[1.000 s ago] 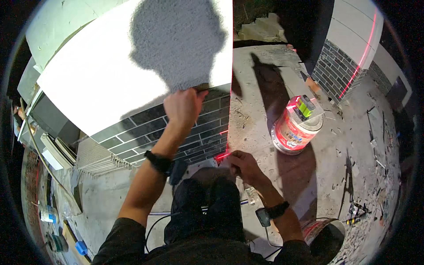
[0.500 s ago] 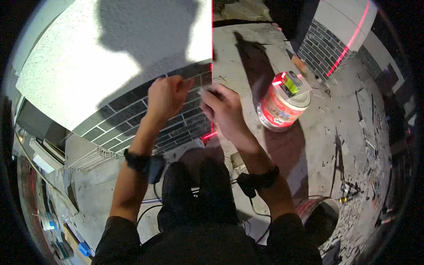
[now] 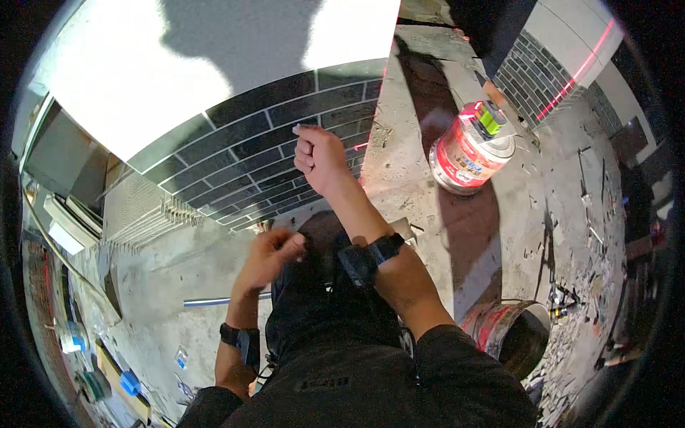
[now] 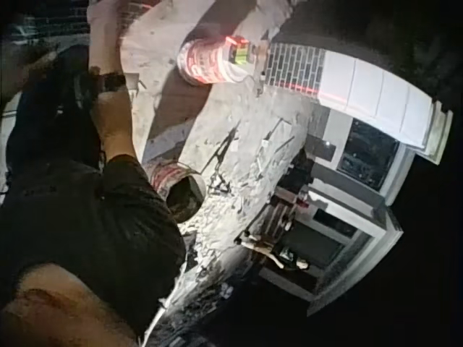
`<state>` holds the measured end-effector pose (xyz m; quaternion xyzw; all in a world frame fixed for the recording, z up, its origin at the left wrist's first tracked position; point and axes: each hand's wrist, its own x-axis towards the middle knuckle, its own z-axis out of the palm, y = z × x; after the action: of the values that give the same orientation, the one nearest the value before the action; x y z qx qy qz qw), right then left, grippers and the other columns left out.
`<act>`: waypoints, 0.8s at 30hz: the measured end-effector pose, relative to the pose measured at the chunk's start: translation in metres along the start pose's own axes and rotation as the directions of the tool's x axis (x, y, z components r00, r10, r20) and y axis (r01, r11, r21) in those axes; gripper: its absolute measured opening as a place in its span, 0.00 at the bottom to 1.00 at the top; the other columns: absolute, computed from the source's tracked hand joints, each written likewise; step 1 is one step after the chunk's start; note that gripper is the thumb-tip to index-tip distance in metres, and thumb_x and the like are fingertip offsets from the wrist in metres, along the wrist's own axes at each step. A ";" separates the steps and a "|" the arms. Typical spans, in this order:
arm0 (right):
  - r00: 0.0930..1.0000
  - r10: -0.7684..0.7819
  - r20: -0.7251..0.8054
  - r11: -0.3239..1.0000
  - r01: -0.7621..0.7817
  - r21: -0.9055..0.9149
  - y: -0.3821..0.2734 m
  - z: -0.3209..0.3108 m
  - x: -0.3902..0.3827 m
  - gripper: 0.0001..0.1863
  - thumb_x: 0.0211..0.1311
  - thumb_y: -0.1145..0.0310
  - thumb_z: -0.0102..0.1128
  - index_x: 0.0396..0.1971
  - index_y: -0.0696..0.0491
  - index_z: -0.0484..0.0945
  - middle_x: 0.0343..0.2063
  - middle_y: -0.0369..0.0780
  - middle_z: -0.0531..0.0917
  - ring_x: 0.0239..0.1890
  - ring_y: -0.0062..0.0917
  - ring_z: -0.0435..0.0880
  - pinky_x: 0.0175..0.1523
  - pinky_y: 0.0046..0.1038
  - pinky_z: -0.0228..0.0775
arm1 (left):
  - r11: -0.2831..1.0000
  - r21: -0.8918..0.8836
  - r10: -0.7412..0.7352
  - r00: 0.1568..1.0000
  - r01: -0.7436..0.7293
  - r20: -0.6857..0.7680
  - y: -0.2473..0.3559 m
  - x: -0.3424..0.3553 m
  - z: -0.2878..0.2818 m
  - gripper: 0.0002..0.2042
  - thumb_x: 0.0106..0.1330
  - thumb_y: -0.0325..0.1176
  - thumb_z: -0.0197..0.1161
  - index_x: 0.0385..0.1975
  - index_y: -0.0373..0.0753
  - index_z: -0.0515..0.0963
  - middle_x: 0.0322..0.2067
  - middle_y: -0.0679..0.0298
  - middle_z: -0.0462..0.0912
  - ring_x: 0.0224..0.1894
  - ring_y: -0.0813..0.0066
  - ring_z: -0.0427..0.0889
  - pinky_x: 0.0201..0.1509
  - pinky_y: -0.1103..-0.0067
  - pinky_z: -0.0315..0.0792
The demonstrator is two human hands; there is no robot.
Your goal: Apply adhesive to a large tile and install it onto a wall, then use a laser level and measuring tape to check alignment.
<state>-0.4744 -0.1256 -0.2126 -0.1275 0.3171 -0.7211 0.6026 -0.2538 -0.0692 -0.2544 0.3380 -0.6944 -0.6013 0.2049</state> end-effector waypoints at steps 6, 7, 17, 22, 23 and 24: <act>0.976 -0.215 0.044 0.963 0.220 -0.158 0.022 0.011 0.019 0.05 0.67 0.74 0.63 0.31 0.50 0.76 0.15 0.29 0.67 0.12 0.15 0.61 0.18 0.22 0.49 | 0.977 -0.188 -0.053 0.968 0.101 0.246 0.029 -0.028 0.057 0.25 0.68 0.50 0.71 0.37 0.27 0.84 0.27 0.63 0.85 0.30 0.80 0.82 0.35 0.76 0.76; 0.980 -0.199 0.026 0.965 0.200 -0.172 0.021 0.013 0.022 0.05 0.67 0.74 0.63 0.31 0.50 0.76 0.15 0.29 0.67 0.12 0.15 0.61 0.18 0.22 0.49 | 0.980 -0.162 -0.079 0.978 0.111 0.192 0.036 -0.028 0.062 0.25 0.67 0.50 0.71 0.35 0.26 0.84 0.26 0.62 0.86 0.28 0.80 0.81 0.34 0.75 0.76; 0.212 -0.655 0.725 -0.482 0.621 -0.617 0.028 0.006 0.024 0.06 0.65 0.70 0.64 0.35 0.58 0.82 0.20 0.41 0.82 0.20 0.24 0.81 0.28 0.27 0.72 | 0.997 0.077 0.027 0.998 -0.022 -0.061 0.067 -0.033 0.079 0.23 0.63 0.48 0.71 0.29 0.27 0.84 0.17 0.57 0.81 0.21 0.78 0.80 0.28 0.73 0.74; 0.665 -0.745 0.046 0.469 0.571 -0.674 0.000 0.012 0.027 0.05 0.68 0.73 0.57 0.31 0.57 0.78 0.22 0.34 0.80 0.19 0.23 0.75 0.26 0.25 0.68 | 1.000 -0.012 -0.009 0.998 0.008 -0.064 0.055 -0.041 0.078 0.24 0.63 0.49 0.70 0.28 0.27 0.83 0.17 0.59 0.80 0.21 0.80 0.77 0.27 0.74 0.72; 0.650 -0.759 -0.026 0.485 0.539 -0.689 -0.008 0.012 0.027 0.05 0.68 0.73 0.57 0.31 0.57 0.78 0.22 0.34 0.80 0.19 0.23 0.75 0.26 0.25 0.68 | 0.993 -0.074 -0.089 0.996 0.087 -0.014 0.054 -0.043 0.078 0.24 0.64 0.49 0.70 0.28 0.27 0.83 0.17 0.60 0.79 0.21 0.81 0.76 0.27 0.74 0.72; 0.864 -0.500 -0.066 0.833 0.459 -0.310 -0.015 0.011 0.028 0.06 0.69 0.73 0.56 0.29 0.55 0.75 0.19 0.32 0.74 0.17 0.21 0.69 0.24 0.24 0.61 | 0.994 -0.108 -0.031 0.998 0.026 -0.047 0.053 -0.044 0.078 0.24 0.64 0.49 0.70 0.28 0.27 0.83 0.17 0.60 0.79 0.21 0.81 0.76 0.27 0.74 0.72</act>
<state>-0.4865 -0.1543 -0.2001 -0.2359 0.4176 -0.8033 0.3531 -0.2894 0.0193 -0.2123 0.3508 -0.6510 -0.6323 0.2311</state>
